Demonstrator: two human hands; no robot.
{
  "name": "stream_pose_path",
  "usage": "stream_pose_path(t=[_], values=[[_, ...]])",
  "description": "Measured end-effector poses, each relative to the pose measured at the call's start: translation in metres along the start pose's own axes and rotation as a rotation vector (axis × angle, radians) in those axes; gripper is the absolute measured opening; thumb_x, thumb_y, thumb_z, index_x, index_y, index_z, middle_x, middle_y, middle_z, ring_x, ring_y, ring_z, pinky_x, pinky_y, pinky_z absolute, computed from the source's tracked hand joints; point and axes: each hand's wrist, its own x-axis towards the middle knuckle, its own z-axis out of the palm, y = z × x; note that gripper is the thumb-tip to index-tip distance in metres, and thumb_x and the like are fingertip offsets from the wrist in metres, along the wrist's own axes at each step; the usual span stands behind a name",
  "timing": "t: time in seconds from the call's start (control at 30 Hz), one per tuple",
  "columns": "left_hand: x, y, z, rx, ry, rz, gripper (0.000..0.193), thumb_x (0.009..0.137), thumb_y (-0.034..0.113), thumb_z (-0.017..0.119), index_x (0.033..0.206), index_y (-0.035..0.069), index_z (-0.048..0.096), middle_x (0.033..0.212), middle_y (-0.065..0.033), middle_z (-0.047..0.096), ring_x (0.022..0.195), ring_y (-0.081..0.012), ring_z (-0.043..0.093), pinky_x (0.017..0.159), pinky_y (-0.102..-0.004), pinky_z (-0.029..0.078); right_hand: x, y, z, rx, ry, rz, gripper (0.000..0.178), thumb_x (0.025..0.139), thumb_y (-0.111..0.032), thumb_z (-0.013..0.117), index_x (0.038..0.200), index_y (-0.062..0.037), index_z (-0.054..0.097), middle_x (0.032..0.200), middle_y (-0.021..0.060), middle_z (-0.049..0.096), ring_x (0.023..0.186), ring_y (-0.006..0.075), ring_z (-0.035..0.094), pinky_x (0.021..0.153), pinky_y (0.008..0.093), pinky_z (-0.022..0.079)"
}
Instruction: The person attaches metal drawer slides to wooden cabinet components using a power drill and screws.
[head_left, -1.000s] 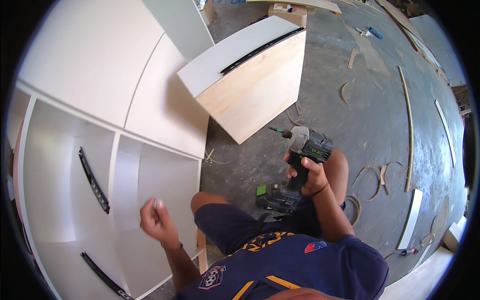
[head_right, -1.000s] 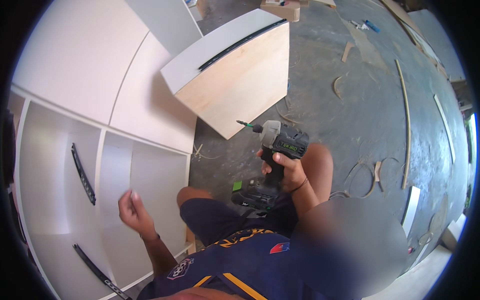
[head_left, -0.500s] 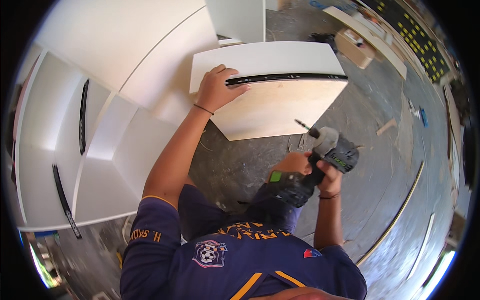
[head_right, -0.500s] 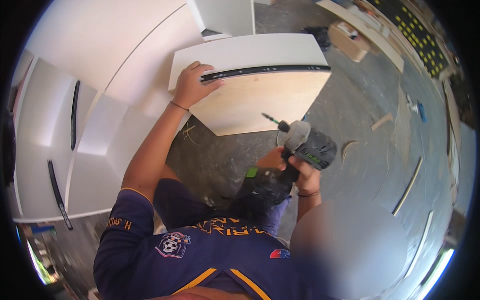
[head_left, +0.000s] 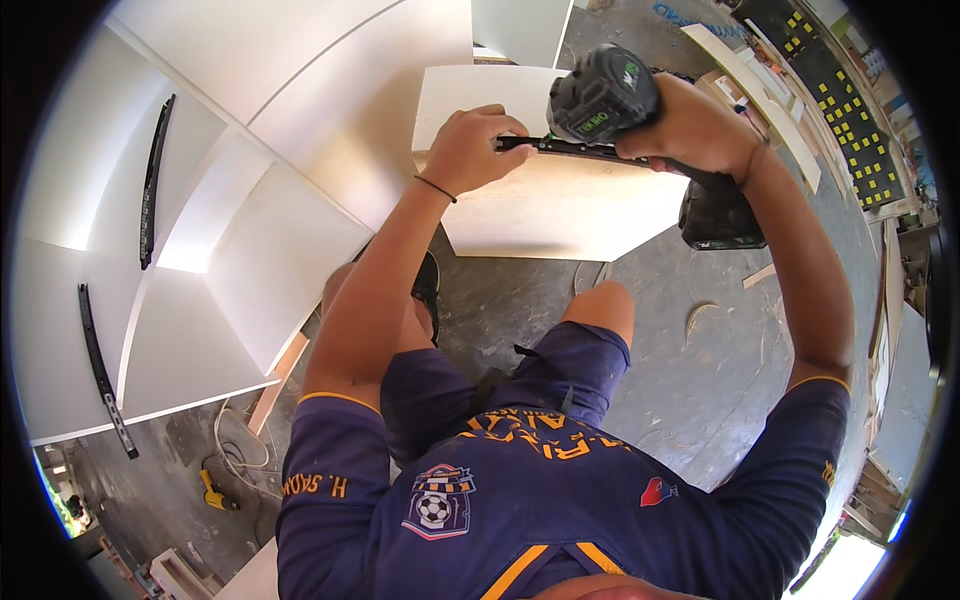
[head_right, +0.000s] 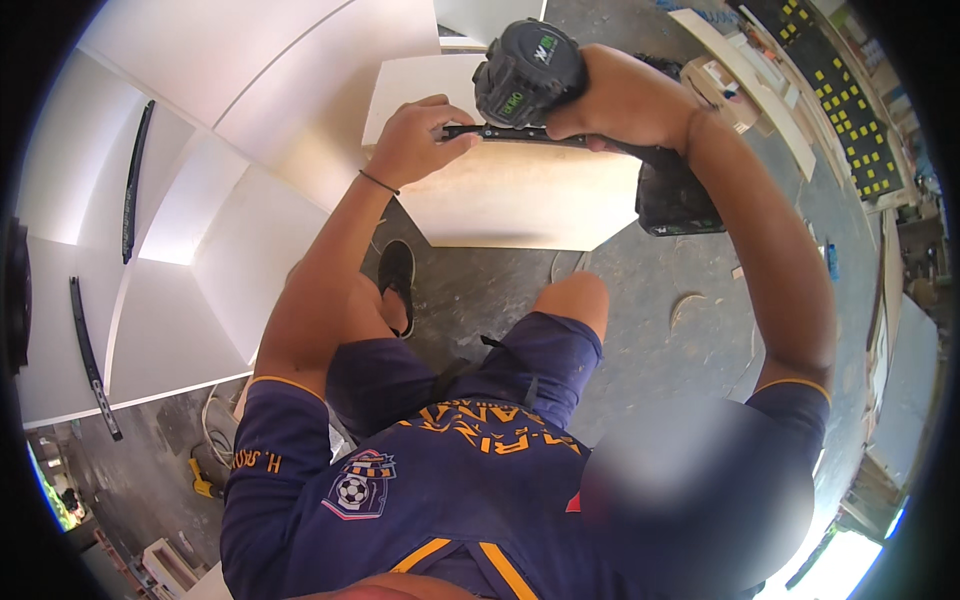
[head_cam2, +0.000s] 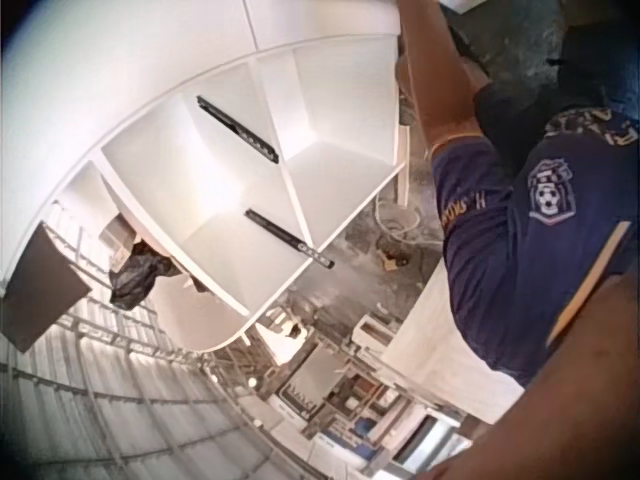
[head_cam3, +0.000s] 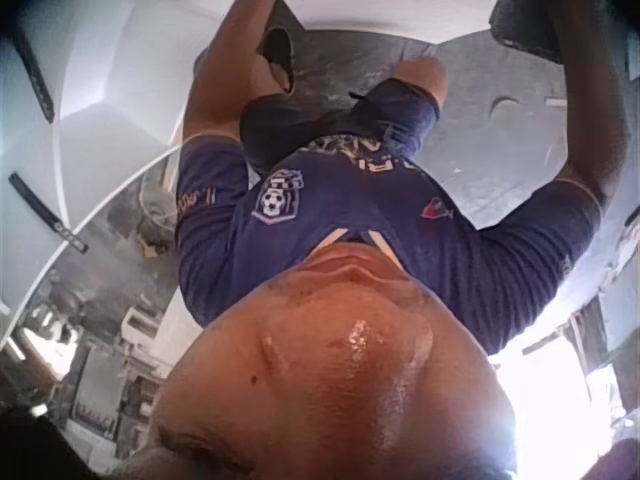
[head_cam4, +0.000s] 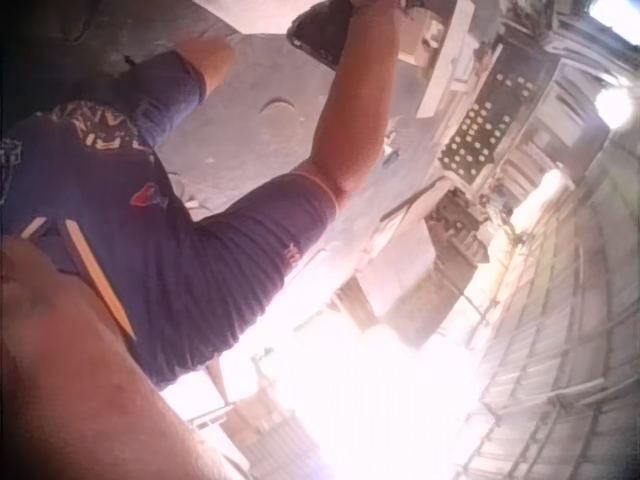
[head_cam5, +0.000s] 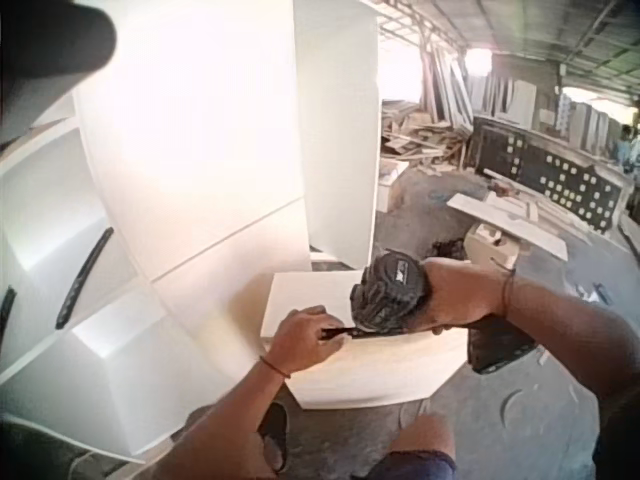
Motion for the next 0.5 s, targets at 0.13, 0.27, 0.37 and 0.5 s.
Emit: stream_pose_path(t=[0.13,0.27,0.37,0.5], values=[[-0.001,0.004,0.000,0.046,0.029,0.015,0.022,0.075,0.029,0.071,0.084,0.009,0.069,0.070,-0.0037,0.056,0.060,-0.0227,0.053,0.064,-0.0344,0.044,0.023,-0.003,-0.001,-0.069,-0.036,0.071,0.028,0.067,-0.009,0.070,0.089,0.0048,0.061,0.067,0.0067,0.061,0.048,0.0117,0.056,0.047,0.0256,0.047],[-0.001,0.007,-0.003,0.096,-0.094,-0.113,0.019,0.075,0.030,0.068,0.084,0.013,0.069,0.078,-0.0012,0.061,0.074,-0.0211,0.059,0.079,-0.0347,0.043,0.030,-0.007,-0.004,-0.116,-0.081,0.092,0.024,0.064,-0.012,0.068,0.084,0.0018,0.065,0.065,0.0062,0.062,0.049,0.0128,0.057,0.050,0.0253,0.049],[-0.005,0.005,-0.003,0.105,-0.083,-0.110,0.019,0.076,0.030,0.068,0.084,0.013,0.069,0.078,-0.0008,0.061,0.074,-0.0205,0.059,0.078,-0.0345,0.043,0.031,-0.017,-0.004,-0.155,-0.097,0.101,0.025,0.064,-0.011,0.068,0.085,0.0021,0.064,0.066,0.0065,0.062,0.048,0.0131,0.057,0.049,0.0251,0.049],[-0.004,0.005,-0.004,0.113,-0.088,-0.111,0.018,0.075,0.030,0.068,0.083,0.014,0.069,0.078,-0.0005,0.062,0.076,-0.0198,0.059,0.079,-0.0342,0.042,0.040,-0.028,-0.004,-0.273,-0.142,0.140,0.023,0.064,-0.007,0.067,0.084,0.0024,0.060,0.062,0.0070,0.060,0.046,0.0135,0.057,0.046,0.0268,0.046]])
